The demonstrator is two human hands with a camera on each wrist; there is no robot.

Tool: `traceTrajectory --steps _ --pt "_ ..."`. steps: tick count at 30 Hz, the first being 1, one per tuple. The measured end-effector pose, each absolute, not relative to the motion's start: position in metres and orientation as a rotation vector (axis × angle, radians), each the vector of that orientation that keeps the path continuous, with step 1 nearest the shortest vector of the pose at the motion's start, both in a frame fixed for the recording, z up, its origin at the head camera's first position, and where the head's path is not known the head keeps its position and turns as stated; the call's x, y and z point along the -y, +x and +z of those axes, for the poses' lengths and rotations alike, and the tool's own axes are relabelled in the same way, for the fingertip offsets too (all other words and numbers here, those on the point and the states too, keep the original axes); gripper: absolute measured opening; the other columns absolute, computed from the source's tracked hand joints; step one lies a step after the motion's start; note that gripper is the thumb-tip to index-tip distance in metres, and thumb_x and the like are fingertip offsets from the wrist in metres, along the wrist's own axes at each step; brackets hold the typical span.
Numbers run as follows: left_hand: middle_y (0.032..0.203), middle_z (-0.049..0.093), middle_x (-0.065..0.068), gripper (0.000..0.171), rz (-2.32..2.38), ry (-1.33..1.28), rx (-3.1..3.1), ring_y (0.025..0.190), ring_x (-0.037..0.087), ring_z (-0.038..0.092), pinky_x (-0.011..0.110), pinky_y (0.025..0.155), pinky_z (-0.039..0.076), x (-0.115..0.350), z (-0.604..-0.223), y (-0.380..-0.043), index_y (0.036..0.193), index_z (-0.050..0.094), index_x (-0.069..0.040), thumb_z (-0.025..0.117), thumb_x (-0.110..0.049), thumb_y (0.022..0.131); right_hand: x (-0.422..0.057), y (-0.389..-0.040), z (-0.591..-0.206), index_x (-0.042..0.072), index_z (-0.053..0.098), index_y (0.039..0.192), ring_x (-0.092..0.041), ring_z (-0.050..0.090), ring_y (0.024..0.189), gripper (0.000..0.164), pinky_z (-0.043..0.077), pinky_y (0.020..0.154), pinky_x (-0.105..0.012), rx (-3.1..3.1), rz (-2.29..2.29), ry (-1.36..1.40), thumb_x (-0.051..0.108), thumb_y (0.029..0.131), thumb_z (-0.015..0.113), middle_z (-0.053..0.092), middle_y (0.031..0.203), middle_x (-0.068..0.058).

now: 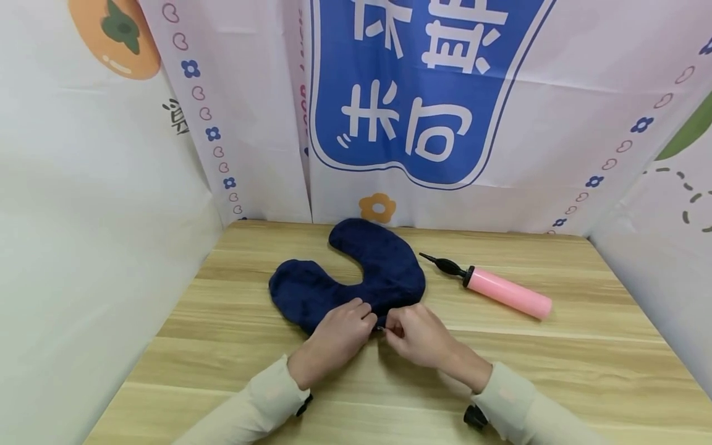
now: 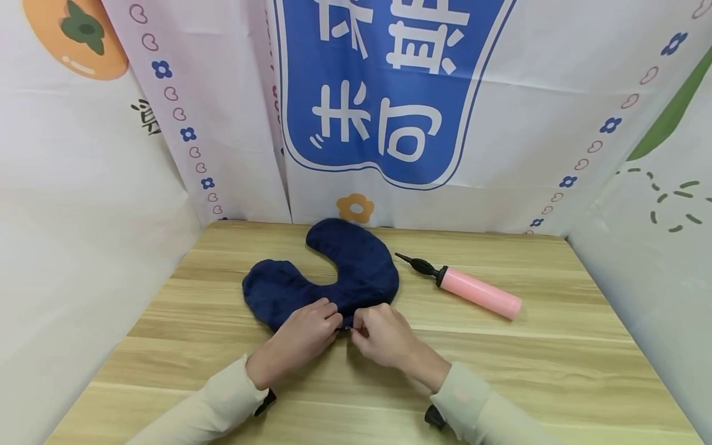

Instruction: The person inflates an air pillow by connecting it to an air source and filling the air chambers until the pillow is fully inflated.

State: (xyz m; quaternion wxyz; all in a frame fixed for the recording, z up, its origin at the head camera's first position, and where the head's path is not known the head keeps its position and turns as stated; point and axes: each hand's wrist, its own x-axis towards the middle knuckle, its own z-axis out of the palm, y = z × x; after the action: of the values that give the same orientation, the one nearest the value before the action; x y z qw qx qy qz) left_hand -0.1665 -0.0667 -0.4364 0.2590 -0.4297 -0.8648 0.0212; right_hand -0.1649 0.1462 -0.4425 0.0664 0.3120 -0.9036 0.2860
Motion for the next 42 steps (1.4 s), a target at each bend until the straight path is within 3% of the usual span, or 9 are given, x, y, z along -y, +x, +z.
traceTrajectory --steps 11,17,24,33,37,42 --pt "0.083 0.065 -0.001 0.009 -0.031 -1.085 2.491 0.077 0.015 0.055 0.028 0.072 0.056 0.091 -0.428 -0.165 0.088 0.074 -0.011 0.083 -0.012 0.089 -0.172 -0.18 -0.44 0.017 0.07 0.078 0.007 0.051 0.057 0.018 0.048 0.056 -0.016 2.754 0.872 0.876 0.008 0.092 0.077 0.065 0.067 0.011" --pt "0.088 0.066 0.0 0.021 0.121 -1.094 2.502 0.083 0.018 0.06 0.029 0.081 0.057 0.059 -0.428 -0.166 0.095 0.075 -0.013 0.085 -0.029 0.088 -0.17 -0.179 -0.432 0.019 0.07 0.077 0.007 0.053 0.057 0.02 0.049 0.056 -0.016 2.729 0.937 0.889 0.007 0.092 0.077 0.066 0.067 0.011" --pt "0.079 0.066 -0.002 0.012 0.225 -0.96 2.434 0.075 0.015 0.061 0.022 0.072 0.056 0.043 -0.433 -0.164 0.083 0.074 -0.016 0.078 -0.015 0.095 -0.166 -0.177 -0.426 0.018 0.068 0.075 0.006 0.049 0.055 0.021 0.046 0.054 -0.016 2.719 0.903 0.89 0.008 0.091 0.076 0.062 0.065 0.011" --pt "0.082 0.067 0.001 0.011 0.015 -1.007 2.489 0.077 0.017 0.061 0.027 0.074 0.059 0.073 -0.424 -0.158 0.087 0.076 -0.012 0.079 -0.001 0.09 -0.192 -0.187 -0.434 0.019 0.067 0.073 0.006 0.049 0.056 0.023 0.045 0.053 -0.016 2.743 0.768 0.82 0.007 0.09 0.076 0.061 0.064 0.013" --pt "0.084 0.066 0.0 0.008 -0.057 -1.025 2.565 0.078 0.017 0.06 0.028 0.073 0.058 0.084 -0.422 -0.154 0.091 0.075 -0.012 0.083 -0.011 0.09 -0.197 -0.192 -0.435 0.018 0.07 0.076 0.006 0.051 0.057 0.02 0.047 0.055 -0.017 2.727 0.824 0.818 0.01 0.093 0.077 0.064 0.065 0.013" --pt "0.095 0.069 0.001 0.029 -0.068 -1.069 2.664 0.088 0.019 0.062 0.032 0.083 0.058 0.072 -0.42 -0.154 0.105 0.074 -0.011 0.086 -0.031 0.088 -0.193 -0.188 -0.432 0.02 0.072 0.08 0.007 0.054 0.061 0.017 0.05 0.058 -0.018 2.718 0.934 0.855 0.012 0.094 0.077 0.065 0.068 0.015"
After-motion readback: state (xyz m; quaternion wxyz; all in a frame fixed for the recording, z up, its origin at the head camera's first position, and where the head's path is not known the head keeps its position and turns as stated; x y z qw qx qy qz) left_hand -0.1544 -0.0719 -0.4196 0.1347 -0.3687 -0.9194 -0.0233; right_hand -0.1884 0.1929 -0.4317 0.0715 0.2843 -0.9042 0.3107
